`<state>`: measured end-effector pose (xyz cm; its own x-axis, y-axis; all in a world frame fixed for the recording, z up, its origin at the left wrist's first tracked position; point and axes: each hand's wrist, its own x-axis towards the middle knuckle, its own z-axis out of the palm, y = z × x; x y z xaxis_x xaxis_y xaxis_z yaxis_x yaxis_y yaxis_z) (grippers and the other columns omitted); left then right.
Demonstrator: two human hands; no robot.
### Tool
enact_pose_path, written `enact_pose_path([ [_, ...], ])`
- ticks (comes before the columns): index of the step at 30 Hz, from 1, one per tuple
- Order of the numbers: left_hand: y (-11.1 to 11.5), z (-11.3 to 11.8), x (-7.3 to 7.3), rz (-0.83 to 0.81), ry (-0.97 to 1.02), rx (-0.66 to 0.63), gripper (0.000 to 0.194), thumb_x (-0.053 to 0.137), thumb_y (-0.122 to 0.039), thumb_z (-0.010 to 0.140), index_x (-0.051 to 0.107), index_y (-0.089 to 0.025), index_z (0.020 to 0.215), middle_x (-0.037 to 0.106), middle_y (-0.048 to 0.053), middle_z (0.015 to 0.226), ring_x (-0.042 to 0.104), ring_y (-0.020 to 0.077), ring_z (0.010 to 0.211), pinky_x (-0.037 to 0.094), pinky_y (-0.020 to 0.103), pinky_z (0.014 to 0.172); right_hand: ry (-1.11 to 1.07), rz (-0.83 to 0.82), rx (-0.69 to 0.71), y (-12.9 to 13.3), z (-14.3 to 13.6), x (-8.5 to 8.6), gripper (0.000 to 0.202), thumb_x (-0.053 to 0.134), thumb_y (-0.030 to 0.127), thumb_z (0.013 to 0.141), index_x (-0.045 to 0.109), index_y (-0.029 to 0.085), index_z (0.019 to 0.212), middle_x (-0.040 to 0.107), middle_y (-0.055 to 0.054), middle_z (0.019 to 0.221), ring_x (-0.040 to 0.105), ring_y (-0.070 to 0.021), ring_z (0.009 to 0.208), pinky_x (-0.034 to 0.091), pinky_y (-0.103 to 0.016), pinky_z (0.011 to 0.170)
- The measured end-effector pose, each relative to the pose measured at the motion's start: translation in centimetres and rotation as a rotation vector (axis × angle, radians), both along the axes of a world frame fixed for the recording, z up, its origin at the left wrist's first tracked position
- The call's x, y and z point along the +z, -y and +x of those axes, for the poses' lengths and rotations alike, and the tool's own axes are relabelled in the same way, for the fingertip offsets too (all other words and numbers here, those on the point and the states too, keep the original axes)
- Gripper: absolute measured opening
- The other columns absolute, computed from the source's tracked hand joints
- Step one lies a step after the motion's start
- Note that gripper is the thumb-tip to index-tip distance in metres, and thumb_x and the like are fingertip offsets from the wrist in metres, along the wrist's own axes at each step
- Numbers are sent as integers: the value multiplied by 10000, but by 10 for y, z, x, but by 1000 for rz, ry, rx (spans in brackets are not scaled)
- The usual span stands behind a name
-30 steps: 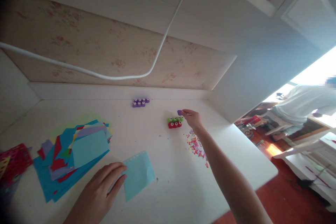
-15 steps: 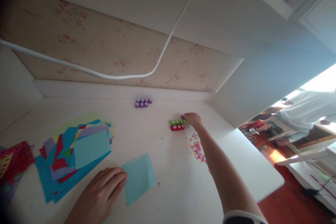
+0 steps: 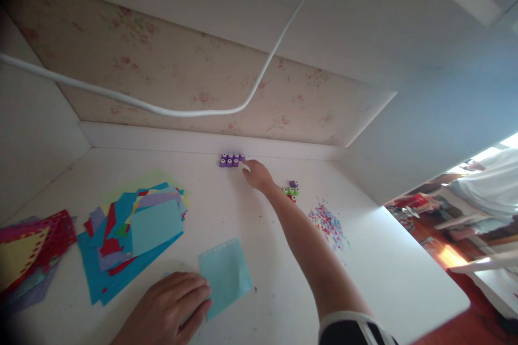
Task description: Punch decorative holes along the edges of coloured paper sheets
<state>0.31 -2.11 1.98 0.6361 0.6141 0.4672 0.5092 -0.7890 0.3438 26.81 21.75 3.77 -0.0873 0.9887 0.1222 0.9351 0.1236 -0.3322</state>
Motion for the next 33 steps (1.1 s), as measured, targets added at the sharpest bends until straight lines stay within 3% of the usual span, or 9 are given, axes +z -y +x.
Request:
enact_pose_path([
  [4, 1, 1, -4, -5, -14, -46, 148, 603, -170, 837, 649, -244, 957, 762, -17, 909, 726, 190, 830, 594, 351, 837, -32, -9, 40, -22, -36, -8, 368, 523, 257, 936, 611, 198, 1289, 579, -73, 1385, 522, -226, 1270, 365, -317, 1074],
  [8, 3, 3, -11, -69, -37, -46, 163, 593, -133, 828, 644, -233, 947, 751, -9, 986, 711, 192, 944, 572, 367, 918, -85, -25, -15, -27, -42, -11, 214, 576, 254, 905, 686, 166, 1067, 680, -114, 1197, 606, -262, 1135, 421, -348, 990],
  [11, 4, 6, -10, -117, -39, -44, 167, 588, -116, 828, 648, -229, 936, 738, 1, 1039, 690, 194, 1017, 552, 370, 962, -146, -10, -37, -15, -41, -11, 168, 584, 201, 881, 673, 168, 1019, 681, -111, 1154, 623, -238, 1092, 428, -336, 976],
  [14, 4, 7, -6, -116, -17, -47, 183, 563, -109, 851, 654, -228, 956, 730, 9, 1070, 678, 200, 1047, 512, 407, 1023, -233, 3, -17, 12, -41, -5, 203, 571, 219, 889, 628, 173, 1079, 631, -110, 1227, 654, -193, 1031, 469, -310, 936],
  [17, 1, 4, -2, -103, 58, 52, 189, 511, -122, 903, 655, -226, 968, 723, 29, 1030, 687, 200, 976, 536, 402, 963, -342, -37, 74, 58, -48, 2, 275, 611, 297, 883, 570, 192, 1134, 646, -75, 1163, 699, -155, 929, 532, -262, 809],
  [20, -3, -5, -2, -67, 153, 247, 195, 507, -193, 946, 625, -227, 1098, 689, 66, 1056, 671, 209, 977, 550, 375, 892, -577, -203, 406, 114, -60, 5, 362, 712, 308, 818, 563, 215, 1135, 670, -28, 1016, 709, -157, 885, 553, -268, 791],
  [23, -8, -13, -7, -82, 177, 381, 382, 586, -305, 916, 523, -228, 1285, 630, 105, 1199, 614, 256, 1133, 520, 411, 964, -574, -290, 611, 158, -73, 4, 391, 751, 286, 795, 580, 243, 1144, 657, -29, 1058, 689, -167, 926, 550, -302, 857],
  [28, -12, -16, -22, -223, 147, 340, 551, 680, -295, 841, 454, -222, 1338, 646, 92, 1217, 624, 262, 1140, 546, 412, 943, -476, -260, 610, 183, -81, 0, 424, 783, 289, 777, 589, 252, 1153, 655, -36, 1076, 663, -193, 974, 541, -321, 880],
  [33, -14, -12, -25, -197, 97, 312, 489, 667, -254, 857, 500, -218, 1315, 677, 87, 1176, 650, 257, 1090, 559, 424, 927, -377, -74, 445, 198, -46, -4, 587, 698, 426, 851, 493, 256, 1373, 538, -114, 1372, 493, -268, 1288, 423, -436, 1078],
])
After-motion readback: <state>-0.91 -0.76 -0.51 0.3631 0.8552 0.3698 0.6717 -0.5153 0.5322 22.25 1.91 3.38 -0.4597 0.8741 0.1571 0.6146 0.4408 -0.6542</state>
